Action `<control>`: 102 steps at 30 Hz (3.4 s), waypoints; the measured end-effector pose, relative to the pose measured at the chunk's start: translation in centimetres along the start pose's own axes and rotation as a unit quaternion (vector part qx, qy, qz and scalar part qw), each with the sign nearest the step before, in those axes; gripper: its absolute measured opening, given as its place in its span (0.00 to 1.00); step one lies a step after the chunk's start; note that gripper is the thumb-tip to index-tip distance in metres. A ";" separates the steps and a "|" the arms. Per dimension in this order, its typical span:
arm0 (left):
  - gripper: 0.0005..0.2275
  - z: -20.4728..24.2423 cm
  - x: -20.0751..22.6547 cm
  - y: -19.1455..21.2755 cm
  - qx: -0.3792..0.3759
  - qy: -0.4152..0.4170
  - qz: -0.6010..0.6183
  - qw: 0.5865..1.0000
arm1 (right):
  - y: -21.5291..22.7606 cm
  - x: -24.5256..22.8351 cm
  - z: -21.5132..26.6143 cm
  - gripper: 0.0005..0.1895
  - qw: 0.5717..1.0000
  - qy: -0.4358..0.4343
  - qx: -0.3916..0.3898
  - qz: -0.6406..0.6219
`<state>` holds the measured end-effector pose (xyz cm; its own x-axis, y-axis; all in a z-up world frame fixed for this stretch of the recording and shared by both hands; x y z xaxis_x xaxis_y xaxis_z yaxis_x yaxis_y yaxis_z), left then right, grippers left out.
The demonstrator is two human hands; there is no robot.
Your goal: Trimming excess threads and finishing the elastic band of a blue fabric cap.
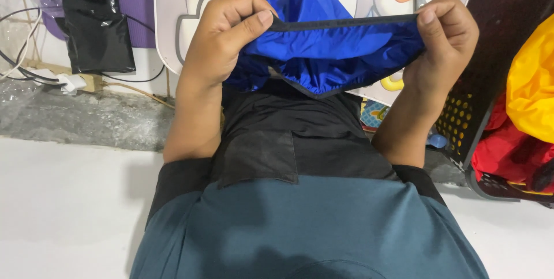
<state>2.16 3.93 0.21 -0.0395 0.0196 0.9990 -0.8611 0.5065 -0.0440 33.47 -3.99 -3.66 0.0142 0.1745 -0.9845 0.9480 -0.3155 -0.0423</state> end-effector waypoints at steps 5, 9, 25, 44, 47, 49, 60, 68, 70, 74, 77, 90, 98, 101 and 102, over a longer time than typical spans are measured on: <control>0.06 -0.2 0.2 -0.5 0.004 -0.015 -0.022 1.000 | -0.3 0.3 0.1 0.04 1.000 0.000 -0.014 0.012; 0.04 -0.5 1.8 -1.7 0.007 -0.086 -0.124 0.988 | -2.9 -0.7 0.3 0.04 0.993 0.042 -0.072 0.090; 0.09 0.1 5.1 -3.3 -0.066 -0.158 -0.205 0.964 | -11.4 -7.8 1.2 0.08 0.852 0.367 -0.174 0.332; 0.10 1.3 5.8 -4.2 0.134 -0.375 -0.307 0.864 | -8.6 -6.3 2.6 0.14 0.815 0.468 -0.030 0.340; 0.10 1.4 5.9 -4.0 0.133 -0.373 -0.304 0.867 | -8.1 -6.1 2.6 0.14 0.818 0.460 -0.024 0.345; 0.11 1.4 5.8 -4.1 0.128 -0.365 -0.300 0.872 | -7.9 -6.0 2.7 0.14 0.820 0.455 -0.023 0.346; 0.12 0.8 3.6 -5.3 0.060 -0.260 -0.236 0.935 | -9.2 -5.7 2.7 0.11 0.837 0.432 -0.043 0.333; 0.12 0.7 2.6 -5.6 0.020 -0.246 -0.293 0.924 | -10.3 -6.4 2.4 0.10 0.863 0.368 -0.060 0.341; 0.11 0.7 2.4 -5.5 0.021 -0.252 -0.298 0.920 | -10.6 -6.1 2.6 0.09 0.865 0.362 -0.062 0.342; 0.08 0.9 2.6 -5.0 0.061 -0.267 -0.288 0.918 | -10.8 -5.9 2.9 0.10 0.874 0.355 -0.067 0.325; 0.09 0.9 2.6 -4.9 0.078 -0.263 -0.293 0.916 | -10.5 -5.3 3.2 0.13 0.882 0.355 -0.080 0.299; 0.09 0.6 2.4 -4.6 0.049 -0.245 -0.344 0.905 | -10.9 -4.4 3.4 0.15 0.951 0.248 -0.128 0.136; 0.16 0.7 1.3 -4.2 -0.043 -0.138 -0.166 0.975 | -10.9 -4.0 -0.1 0.09 0.976 0.113 -0.155 0.101; 0.12 0.1 1.6 -4.1 -0.073 -0.139 -0.142 0.977 | -10.5 -4.1 -0.9 0.06 0.970 0.117 -0.184 0.110; 0.10 0.0 1.2 -3.9 -0.074 -0.117 -0.132 0.982 | -10.4 -4.4 -1.0 0.05 0.963 0.138 -0.194 0.129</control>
<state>5.45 1.97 1.61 0.0448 -0.3187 0.9468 -0.7743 0.5878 0.2345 23.90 -0.55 1.31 0.2991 0.3951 -0.8686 0.9479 -0.0187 0.3179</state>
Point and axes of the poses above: each hand's wrist, its own z-axis away from the middle knuckle, its own y-axis out of the back of the hand, x = y × z, the point moved 5 cm from there along -z, towards the middle knuckle, and after that the axes turned 2 degrees about x, right-handed, at the moved point
